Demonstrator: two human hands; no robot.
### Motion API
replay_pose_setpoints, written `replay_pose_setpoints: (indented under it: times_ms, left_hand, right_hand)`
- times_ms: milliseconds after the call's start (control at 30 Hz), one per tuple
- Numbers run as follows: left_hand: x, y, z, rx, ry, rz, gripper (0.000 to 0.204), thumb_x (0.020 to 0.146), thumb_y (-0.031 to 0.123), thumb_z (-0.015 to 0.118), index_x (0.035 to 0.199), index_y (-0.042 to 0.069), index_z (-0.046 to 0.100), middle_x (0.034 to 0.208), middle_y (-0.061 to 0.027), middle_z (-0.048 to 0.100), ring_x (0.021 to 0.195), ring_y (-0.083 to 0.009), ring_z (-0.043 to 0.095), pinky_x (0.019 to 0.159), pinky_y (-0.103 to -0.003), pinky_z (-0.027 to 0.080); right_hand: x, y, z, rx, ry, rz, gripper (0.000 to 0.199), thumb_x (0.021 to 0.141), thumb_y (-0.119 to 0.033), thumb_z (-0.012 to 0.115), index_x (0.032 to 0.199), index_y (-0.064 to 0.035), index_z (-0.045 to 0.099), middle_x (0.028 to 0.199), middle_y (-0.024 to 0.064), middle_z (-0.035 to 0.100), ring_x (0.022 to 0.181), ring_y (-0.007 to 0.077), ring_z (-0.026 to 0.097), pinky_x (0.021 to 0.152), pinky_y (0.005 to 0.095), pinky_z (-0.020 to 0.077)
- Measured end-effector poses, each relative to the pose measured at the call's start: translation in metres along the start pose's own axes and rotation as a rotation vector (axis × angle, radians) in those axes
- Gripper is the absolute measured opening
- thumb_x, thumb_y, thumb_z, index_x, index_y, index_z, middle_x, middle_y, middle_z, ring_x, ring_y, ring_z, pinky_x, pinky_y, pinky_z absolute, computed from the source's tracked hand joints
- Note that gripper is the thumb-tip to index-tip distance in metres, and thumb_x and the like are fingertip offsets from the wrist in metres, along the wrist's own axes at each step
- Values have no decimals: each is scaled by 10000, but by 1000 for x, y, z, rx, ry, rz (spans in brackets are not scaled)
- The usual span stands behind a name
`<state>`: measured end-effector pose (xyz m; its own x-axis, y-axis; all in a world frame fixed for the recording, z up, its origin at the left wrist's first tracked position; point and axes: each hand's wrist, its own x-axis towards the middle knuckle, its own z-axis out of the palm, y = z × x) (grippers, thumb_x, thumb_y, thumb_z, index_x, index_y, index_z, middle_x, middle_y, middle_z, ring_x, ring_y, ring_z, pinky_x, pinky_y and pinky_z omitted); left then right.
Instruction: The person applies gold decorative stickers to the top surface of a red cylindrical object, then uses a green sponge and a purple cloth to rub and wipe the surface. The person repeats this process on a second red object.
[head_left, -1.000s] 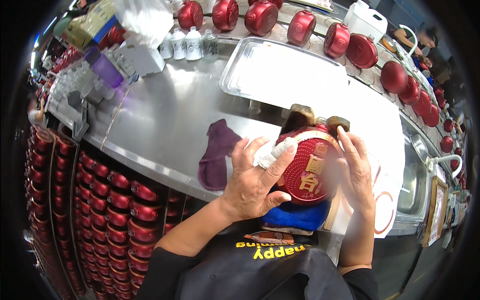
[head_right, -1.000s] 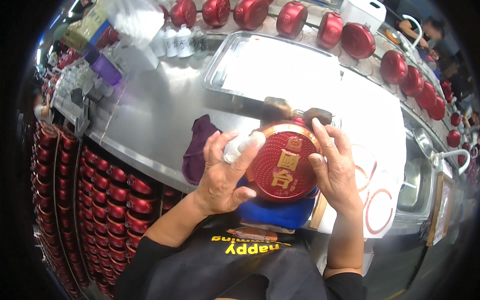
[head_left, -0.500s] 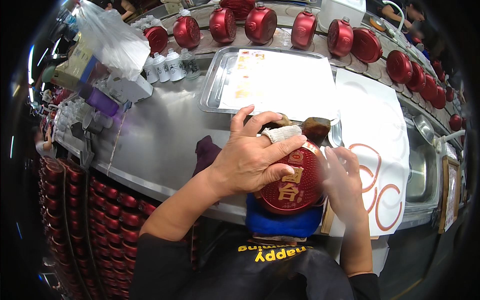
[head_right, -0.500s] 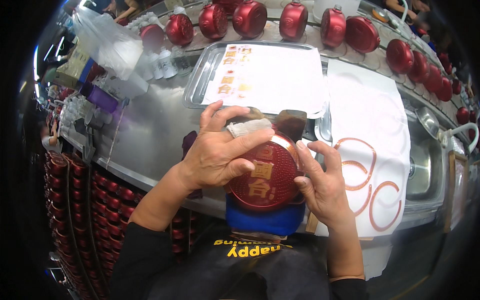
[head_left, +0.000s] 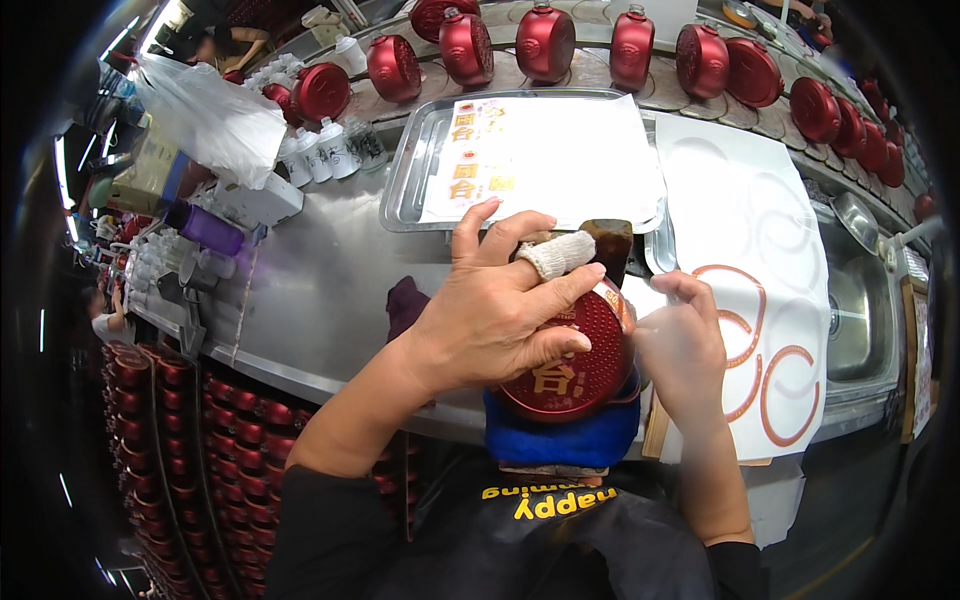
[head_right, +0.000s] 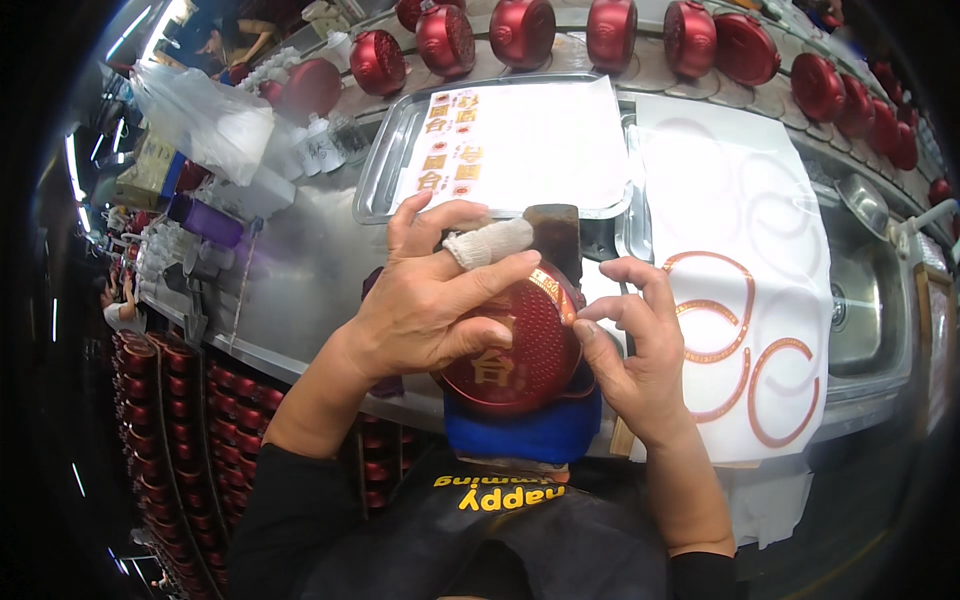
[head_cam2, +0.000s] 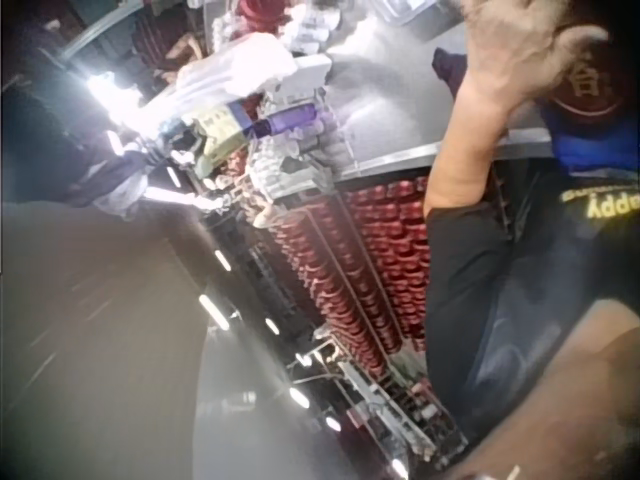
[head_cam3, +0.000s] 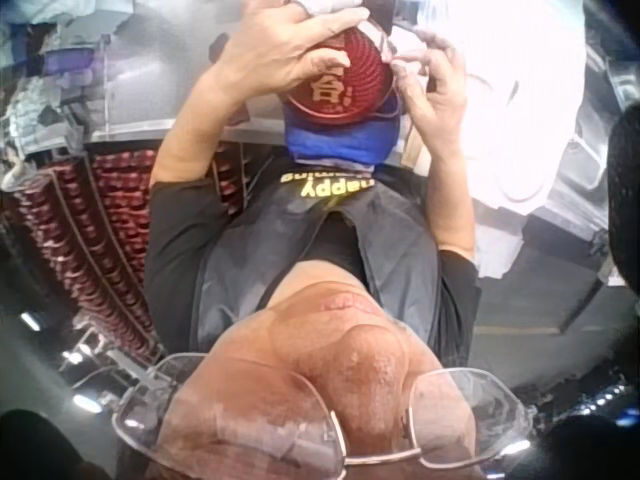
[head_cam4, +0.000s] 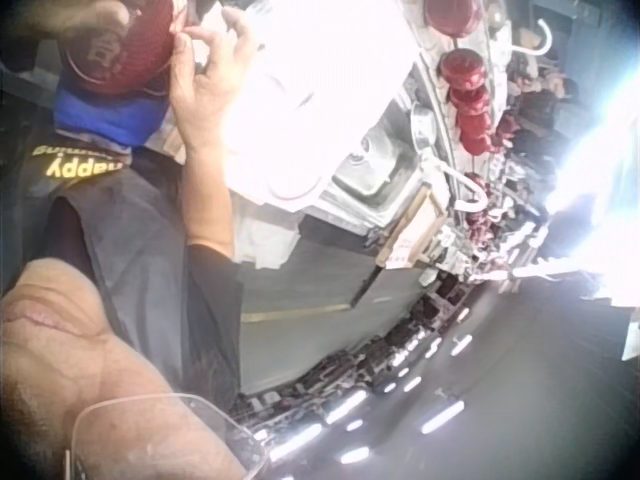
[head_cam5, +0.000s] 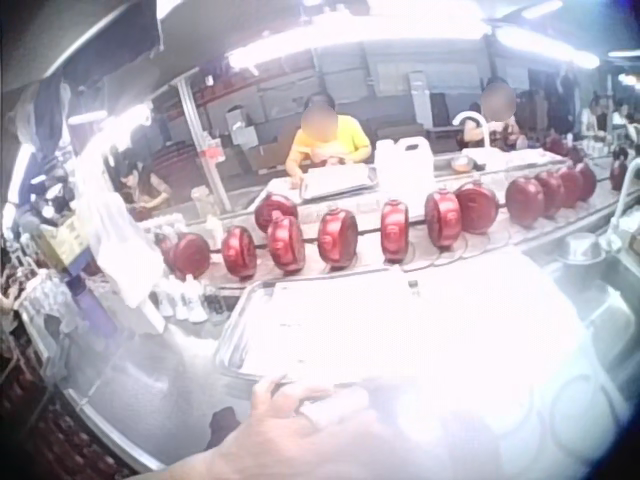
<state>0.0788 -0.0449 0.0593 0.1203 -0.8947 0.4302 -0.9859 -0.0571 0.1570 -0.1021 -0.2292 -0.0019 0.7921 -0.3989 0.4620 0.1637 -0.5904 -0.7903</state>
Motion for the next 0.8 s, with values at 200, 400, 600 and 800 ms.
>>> replay_pose_setpoints:
  times_ms: [200, 400, 600, 800]
  left_hand:
    - [-1, 1, -2, 68, -33, 4, 556, 998, 587, 563, 1302, 153, 732, 1154, -94, 747, 1329, -316, 492, 1219, -580, 140]
    - [4, 3, 0, 82, -28, 17, 580, 988, 598, 569, 1306, 138, 724, 1151, -96, 735, 1317, -308, 494, 1212, -582, 155]
    - [2, 8, 1, 57, -41, 36, 615, 959, 605, 601, 1332, 128, 706, 1165, -89, 731, 1308, -313, 495, 1206, -591, 163]
    - [5, 8, 3, 78, -64, 50, 607, 950, 590, 622, 1341, 132, 698, 1135, -80, 731, 1309, -311, 485, 1204, -590, 167]
  right_hand:
    - [-1, 5, -2, 151, -47, 135, 139, 943, -128, 741, 1039, -39, 696, 1276, 167, 584, 1173, 289, 598, 969, 387, 496]
    - [-5, 4, 0, -38, -40, -17, 152, 947, -153, 749, 1019, -34, 689, 1279, 170, 579, 1172, 304, 596, 981, 393, 485]
    - [-8, 10, -8, 182, -99, 124, 156, 958, -160, 734, 930, -27, 657, 1241, 167, 587, 1183, 287, 580, 988, 368, 462]
    - [-9, 8, -12, 397, -253, 299, 54, 1001, 3, 591, 1054, 4, 603, 1199, 46, 552, 913, 79, 538, 811, 243, 465]
